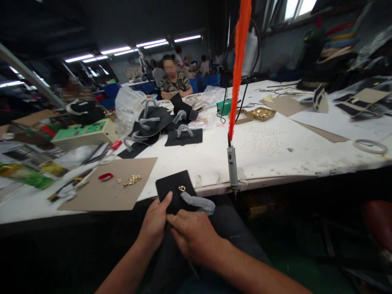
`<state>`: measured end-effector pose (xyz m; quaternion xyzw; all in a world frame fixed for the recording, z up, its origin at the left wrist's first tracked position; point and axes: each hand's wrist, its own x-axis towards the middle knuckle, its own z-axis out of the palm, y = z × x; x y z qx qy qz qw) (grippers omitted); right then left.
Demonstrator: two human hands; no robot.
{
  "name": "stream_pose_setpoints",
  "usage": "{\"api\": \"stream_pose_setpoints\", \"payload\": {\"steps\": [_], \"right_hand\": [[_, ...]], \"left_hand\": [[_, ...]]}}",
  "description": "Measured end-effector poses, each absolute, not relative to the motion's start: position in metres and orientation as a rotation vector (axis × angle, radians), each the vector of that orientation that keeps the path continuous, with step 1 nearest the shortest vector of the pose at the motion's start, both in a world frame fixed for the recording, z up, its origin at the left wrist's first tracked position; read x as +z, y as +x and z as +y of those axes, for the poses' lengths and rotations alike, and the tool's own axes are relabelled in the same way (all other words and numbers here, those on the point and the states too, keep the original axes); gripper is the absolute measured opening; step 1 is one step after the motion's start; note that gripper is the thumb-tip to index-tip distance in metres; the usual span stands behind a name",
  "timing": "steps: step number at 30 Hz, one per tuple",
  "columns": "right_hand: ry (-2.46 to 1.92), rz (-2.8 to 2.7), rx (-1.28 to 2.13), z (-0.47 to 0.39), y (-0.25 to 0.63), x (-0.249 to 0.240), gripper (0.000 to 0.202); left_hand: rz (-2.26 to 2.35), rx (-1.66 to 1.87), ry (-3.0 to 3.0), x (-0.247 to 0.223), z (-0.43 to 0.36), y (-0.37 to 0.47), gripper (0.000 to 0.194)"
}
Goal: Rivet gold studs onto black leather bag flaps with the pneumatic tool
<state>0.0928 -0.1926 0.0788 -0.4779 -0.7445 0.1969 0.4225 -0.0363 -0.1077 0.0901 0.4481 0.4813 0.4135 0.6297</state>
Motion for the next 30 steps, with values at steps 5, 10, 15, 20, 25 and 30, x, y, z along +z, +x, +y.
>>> {"api": "stream_pose_setpoints", "payload": {"steps": [5,10,15,20,25,30], "right_hand": [[-1.187,-1.545,0.278,-0.196,0.122,0.109,0.02],[-1.578,-1.45,0.315,-0.163,0.139,0.11,0.021],[-1.571,-1.387,0.359,-0.147,0.119,0.095,0.013],[-1.335,-1.645,0.055,-0.141,0.117,0.096,0.019],[-1.213,-1.893,-0.118,-0.132,0.136,0.103,0.017],[-1.209,-1.882,-0.154,-0.139,0.144,0.105,0.012]], "left_hand": [[0.923,0.975,0.864,0.096,-0.111,-0.035,0.041],[0.797,0.975,0.919,0.1,-0.109,-0.037,0.042],[0.742,0.962,1.006,0.092,-0.103,-0.045,0.043],[0.684,0.943,0.893,0.1,-0.094,-0.054,0.042],[0.661,0.817,0.803,0.113,-0.086,-0.059,0.041],[0.656,0.842,0.801,0.116,-0.098,-0.054,0.039]]}}
